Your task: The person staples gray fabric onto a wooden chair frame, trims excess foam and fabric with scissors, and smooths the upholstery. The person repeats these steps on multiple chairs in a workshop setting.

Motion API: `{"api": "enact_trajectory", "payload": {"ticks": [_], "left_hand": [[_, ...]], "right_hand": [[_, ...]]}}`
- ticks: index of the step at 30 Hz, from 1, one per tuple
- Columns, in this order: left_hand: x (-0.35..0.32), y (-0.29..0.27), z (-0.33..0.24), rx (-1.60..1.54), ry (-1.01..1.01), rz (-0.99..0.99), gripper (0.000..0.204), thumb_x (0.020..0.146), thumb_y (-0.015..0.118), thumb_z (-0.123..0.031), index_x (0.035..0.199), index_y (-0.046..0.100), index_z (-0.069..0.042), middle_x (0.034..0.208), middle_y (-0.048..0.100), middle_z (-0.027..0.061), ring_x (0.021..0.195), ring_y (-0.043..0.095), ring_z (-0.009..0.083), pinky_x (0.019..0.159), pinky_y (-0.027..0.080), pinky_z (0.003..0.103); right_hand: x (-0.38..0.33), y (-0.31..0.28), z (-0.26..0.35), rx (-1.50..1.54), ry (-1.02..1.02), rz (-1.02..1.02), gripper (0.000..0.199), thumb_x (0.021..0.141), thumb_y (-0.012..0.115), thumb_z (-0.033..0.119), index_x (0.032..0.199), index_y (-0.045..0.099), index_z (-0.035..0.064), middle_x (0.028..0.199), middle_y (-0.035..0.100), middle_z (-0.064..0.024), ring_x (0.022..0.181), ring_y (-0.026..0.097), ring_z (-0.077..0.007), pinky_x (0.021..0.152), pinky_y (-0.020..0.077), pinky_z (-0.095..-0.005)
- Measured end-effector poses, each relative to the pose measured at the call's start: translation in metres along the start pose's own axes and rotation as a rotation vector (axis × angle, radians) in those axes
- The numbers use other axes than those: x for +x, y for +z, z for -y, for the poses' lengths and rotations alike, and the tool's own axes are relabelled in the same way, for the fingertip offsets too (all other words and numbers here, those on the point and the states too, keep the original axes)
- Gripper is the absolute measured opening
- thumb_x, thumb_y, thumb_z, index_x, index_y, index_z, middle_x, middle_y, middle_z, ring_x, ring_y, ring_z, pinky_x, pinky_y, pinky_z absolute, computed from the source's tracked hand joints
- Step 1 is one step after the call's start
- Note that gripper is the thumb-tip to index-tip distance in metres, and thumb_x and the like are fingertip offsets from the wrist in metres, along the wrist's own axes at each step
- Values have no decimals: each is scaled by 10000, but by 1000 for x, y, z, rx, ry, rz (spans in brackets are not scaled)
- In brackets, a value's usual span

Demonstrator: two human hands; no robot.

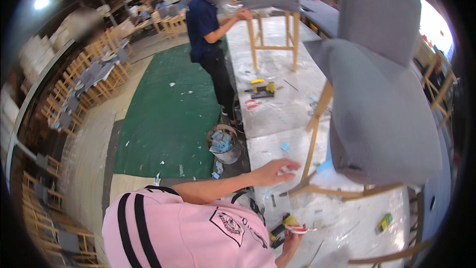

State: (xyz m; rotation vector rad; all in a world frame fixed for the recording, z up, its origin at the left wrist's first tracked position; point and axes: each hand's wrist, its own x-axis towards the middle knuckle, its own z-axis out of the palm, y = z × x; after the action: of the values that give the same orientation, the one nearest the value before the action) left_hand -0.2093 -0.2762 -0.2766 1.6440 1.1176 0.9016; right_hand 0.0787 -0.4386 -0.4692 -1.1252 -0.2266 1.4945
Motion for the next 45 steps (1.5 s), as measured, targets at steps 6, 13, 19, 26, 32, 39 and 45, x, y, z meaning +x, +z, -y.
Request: {"api": "enact_trajectory", "payload": {"ticks": [6,13,19,26,32,39,45], "left_hand": [[12,32,-106,-419,155,-85,570,901,767,-69,1376,453,-35,1266,569,51,1181,559,146,1011,471,317],[15,41,-139,-465,92,-208,413,913,800,-178,1215,628,45,1087,708,68,981,644,99,927,507,279],[11,40,-152,-383,35,-160,378,912,805,-237,1145,686,36,984,723,42,832,646,75,746,522,234],[14,42,-160,-110,-4,-305,283,896,819,-261,979,757,3,778,698,9,656,587,51,588,438,217],[19,41,-156,-72,76,-301,298,899,813,-266,976,761,17,769,706,25,651,598,60,580,450,225],[21,40,-159,-134,-16,-154,328,901,808,-282,935,763,42,761,736,85,628,620,75,578,473,235],[23,42,-155,34,17,-225,333,903,804,-283,897,766,47,748,736,87,633,651,96,598,502,250]], "right_hand": [[4,37,40,-277,-272,216,580,940,633,-6,1486,441,17,1186,621,-65,1067,610,-164,941,500,-313],[3,108,126,-389,-499,430,661,826,850,369,1342,579,58,970,572,-12,882,541,-118,784,460,-288],[5,152,166,-599,-613,662,814,835,804,524,1437,508,63,1164,560,-78,1121,540,-220,1012,434,-364],[0,176,192,-586,-676,691,864,792,845,512,1378,441,23,1209,555,-112,1127,547,-252,1032,430,-385],[-3,200,206,-659,-758,606,804,776,879,449,1308,443,32,1187,571,-132,1019,560,-235,941,474,-377],[1,195,204,-641,-714,608,790,749,886,494,1263,496,38,1046,584,-85,957,575,-210,903,475,-355],[4,191,203,-752,-855,578,785,737,890,452,1281,499,43,1146,634,-146,1054,626,-288,953,496,-389]]}}
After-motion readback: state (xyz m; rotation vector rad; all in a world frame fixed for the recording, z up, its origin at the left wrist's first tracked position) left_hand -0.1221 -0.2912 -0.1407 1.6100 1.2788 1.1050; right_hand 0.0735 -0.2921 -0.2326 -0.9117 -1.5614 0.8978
